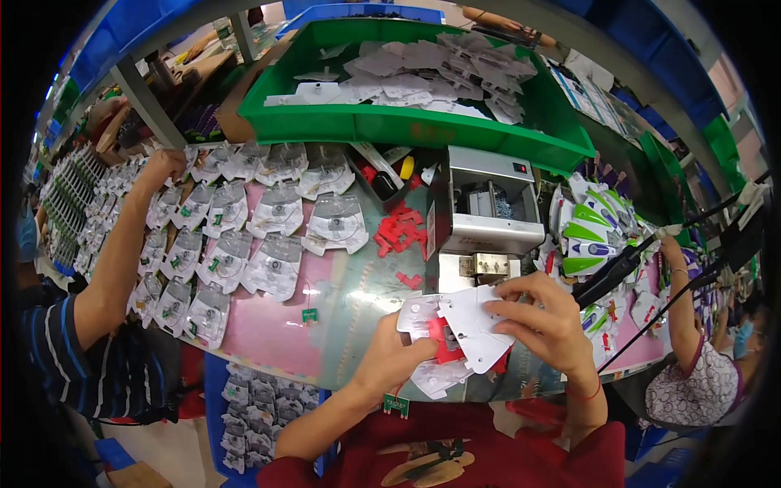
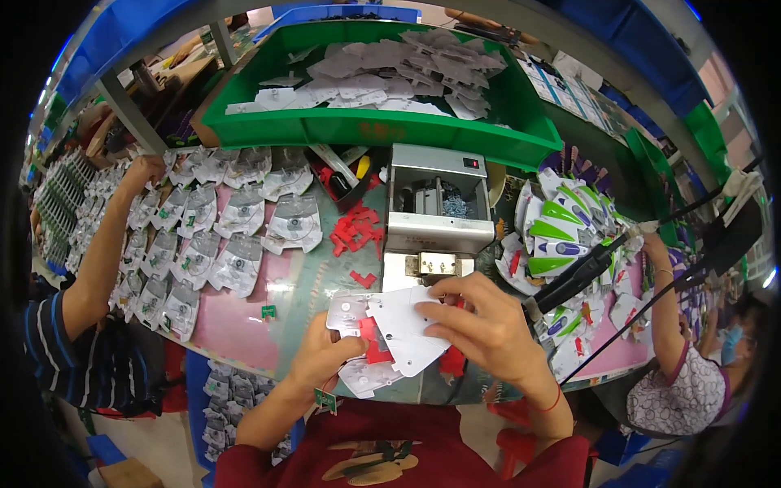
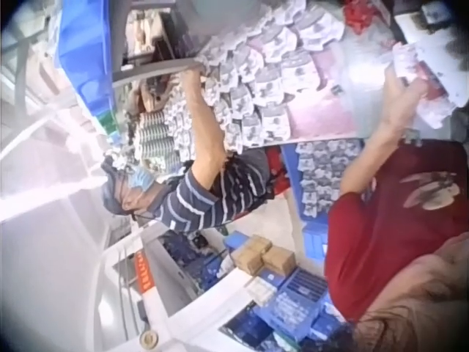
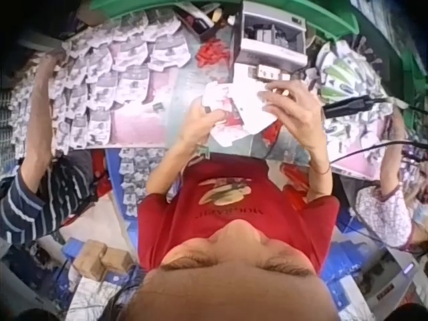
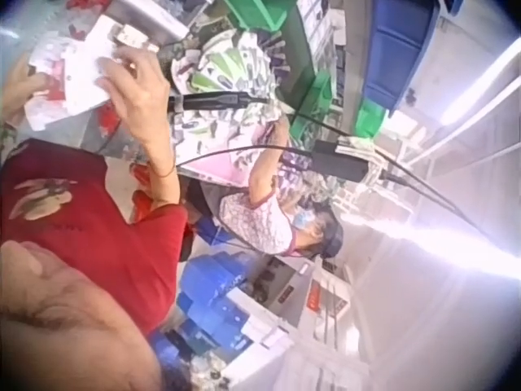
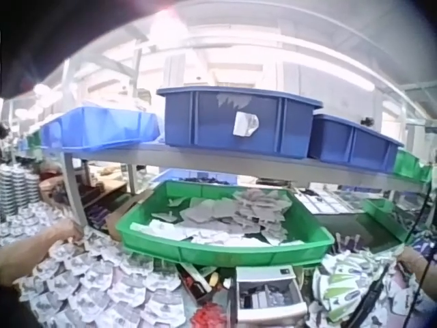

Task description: The person assembles toy components by fitting internal parts and plastic casings together by hand and securing them using an electric screwdriver.

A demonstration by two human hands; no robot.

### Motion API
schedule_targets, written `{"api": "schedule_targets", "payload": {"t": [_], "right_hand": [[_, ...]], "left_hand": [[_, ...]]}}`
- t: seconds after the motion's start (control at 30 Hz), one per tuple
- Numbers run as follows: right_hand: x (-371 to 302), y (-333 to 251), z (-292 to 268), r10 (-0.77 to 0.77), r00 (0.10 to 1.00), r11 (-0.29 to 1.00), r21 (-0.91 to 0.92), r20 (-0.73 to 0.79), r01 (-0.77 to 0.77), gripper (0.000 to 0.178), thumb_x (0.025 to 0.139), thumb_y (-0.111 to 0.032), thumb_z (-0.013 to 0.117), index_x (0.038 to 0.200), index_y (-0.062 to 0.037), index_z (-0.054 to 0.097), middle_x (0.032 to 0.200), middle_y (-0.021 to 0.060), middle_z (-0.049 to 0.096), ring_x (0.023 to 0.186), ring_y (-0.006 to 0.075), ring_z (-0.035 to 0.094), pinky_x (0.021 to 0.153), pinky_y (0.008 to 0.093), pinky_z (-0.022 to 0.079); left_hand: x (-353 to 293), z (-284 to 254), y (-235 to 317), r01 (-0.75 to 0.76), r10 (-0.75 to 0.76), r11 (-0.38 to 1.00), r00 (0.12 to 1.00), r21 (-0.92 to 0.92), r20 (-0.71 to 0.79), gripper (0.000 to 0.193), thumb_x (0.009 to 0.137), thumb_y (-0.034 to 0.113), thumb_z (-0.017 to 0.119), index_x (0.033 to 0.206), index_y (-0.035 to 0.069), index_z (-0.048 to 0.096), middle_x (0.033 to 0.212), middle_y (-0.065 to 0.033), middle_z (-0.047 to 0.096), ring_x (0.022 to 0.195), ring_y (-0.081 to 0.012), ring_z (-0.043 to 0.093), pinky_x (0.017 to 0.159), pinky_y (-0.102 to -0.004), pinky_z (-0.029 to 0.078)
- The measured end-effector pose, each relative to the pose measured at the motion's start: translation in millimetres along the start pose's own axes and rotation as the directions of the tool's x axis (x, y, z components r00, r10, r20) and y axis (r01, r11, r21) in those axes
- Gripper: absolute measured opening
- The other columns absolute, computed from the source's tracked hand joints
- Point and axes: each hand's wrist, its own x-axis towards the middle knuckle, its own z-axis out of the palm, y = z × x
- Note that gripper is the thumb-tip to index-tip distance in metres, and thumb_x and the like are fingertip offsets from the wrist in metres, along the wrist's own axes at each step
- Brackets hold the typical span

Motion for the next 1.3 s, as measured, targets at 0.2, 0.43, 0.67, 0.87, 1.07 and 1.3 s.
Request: {"api": "schedule_targets", "payload": {"t": [0.2, 0.43, 0.67, 0.87, 1.07, 1.3], "right_hand": [[-14.4, 4.4, -4.2, -0.088, 0.991, 0.994, -0.077, -0.099, 0.080, 0.024, 0.056, 0.004, 0.065, 0.079, -0.0018, 0.063, 0.075, 0.0076, 0.057, 0.064, 0.0211, 0.055, 0.052, 0.0278, 0.044], [-30.5, 4.1, -5.9, -0.137, 0.968, 0.987, -0.115, -0.212, 0.114, 0.023, 0.053, 0.003, 0.067, 0.075, -0.0031, 0.064, 0.071, 0.0070, 0.058, 0.061, 0.0201, 0.056, 0.052, 0.0274, 0.043], [-37.8, 5.1, -1.7, -0.138, 0.959, 0.989, -0.092, -0.249, 0.118, 0.023, 0.053, 0.001, 0.069, 0.075, -0.0028, 0.064, 0.071, 0.0074, 0.058, 0.060, 0.0199, 0.055, 0.052, 0.0266, 0.042], [-37.7, 2.8, 1.2, -0.141, 0.972, 0.979, -0.175, -0.186, 0.108, 0.023, 0.052, 0.001, 0.068, 0.075, -0.0030, 0.064, 0.071, 0.0065, 0.058, 0.061, 0.0198, 0.056, 0.052, 0.0268, 0.042], [-39.0, -0.8, -7.1, -0.103, 0.986, 0.986, -0.143, -0.132, 0.084, 0.025, 0.053, 0.003, 0.067, 0.077, -0.0035, 0.064, 0.071, 0.0071, 0.056, 0.061, 0.0201, 0.055, 0.051, 0.0272, 0.043], [-39.1, 13.5, -8.3, 0.078, 0.989, 0.989, 0.116, 0.123, -0.093, 0.035, 0.063, -0.018, 0.070, 0.096, -0.0085, 0.065, 0.094, 0.0093, 0.055, 0.081, 0.0226, 0.053, 0.066, 0.0313, 0.043]], "left_hand": [[0.3, 19.3, 8.6, -0.004, 0.008, 0.998, 0.998, -0.059, 0.057, 0.033, 0.070, 0.000, 0.050, 0.102, -0.007, 0.049, 0.086, -0.0046, 0.057, 0.076, -0.0083, 0.052, 0.067, -0.0238, 0.044], [0.6, 27.2, 6.5, -0.026, 0.026, 1.000, 0.994, -0.004, 0.104, 0.026, 0.069, 0.000, 0.051, 0.094, -0.006, 0.052, 0.080, -0.0042, 0.057, 0.070, -0.0082, 0.053, 0.060, -0.0241, 0.044], [2.3, 24.6, -1.3, 0.005, -0.008, 1.000, 0.991, 0.023, 0.133, 0.025, 0.069, 0.001, 0.050, 0.093, -0.007, 0.052, 0.080, -0.0038, 0.056, 0.071, -0.0072, 0.052, 0.061, -0.0238, 0.044], [3.4, 21.7, -1.5, 0.031, -0.040, 0.997, 0.989, 0.065, 0.142, 0.024, 0.069, 0.001, 0.050, 0.092, -0.006, 0.052, 0.079, -0.0033, 0.056, 0.070, -0.0068, 0.051, 0.060, -0.0240, 0.044], [4.9, 25.8, -2.8, 0.032, -0.042, 0.997, 0.987, 0.067, 0.157, 0.025, 0.069, 0.002, 0.051, 0.092, -0.006, 0.053, 0.078, -0.0032, 0.056, 0.069, -0.0071, 0.051, 0.060, -0.0241, 0.044], [0.7, 20.6, -10.2, 0.090, -0.091, 0.996, 0.988, 0.012, 0.123, 0.030, 0.070, 0.001, 0.051, 0.098, -0.006, 0.052, 0.084, -0.0052, 0.057, 0.072, -0.0094, 0.054, 0.063, -0.0249, 0.044]]}}
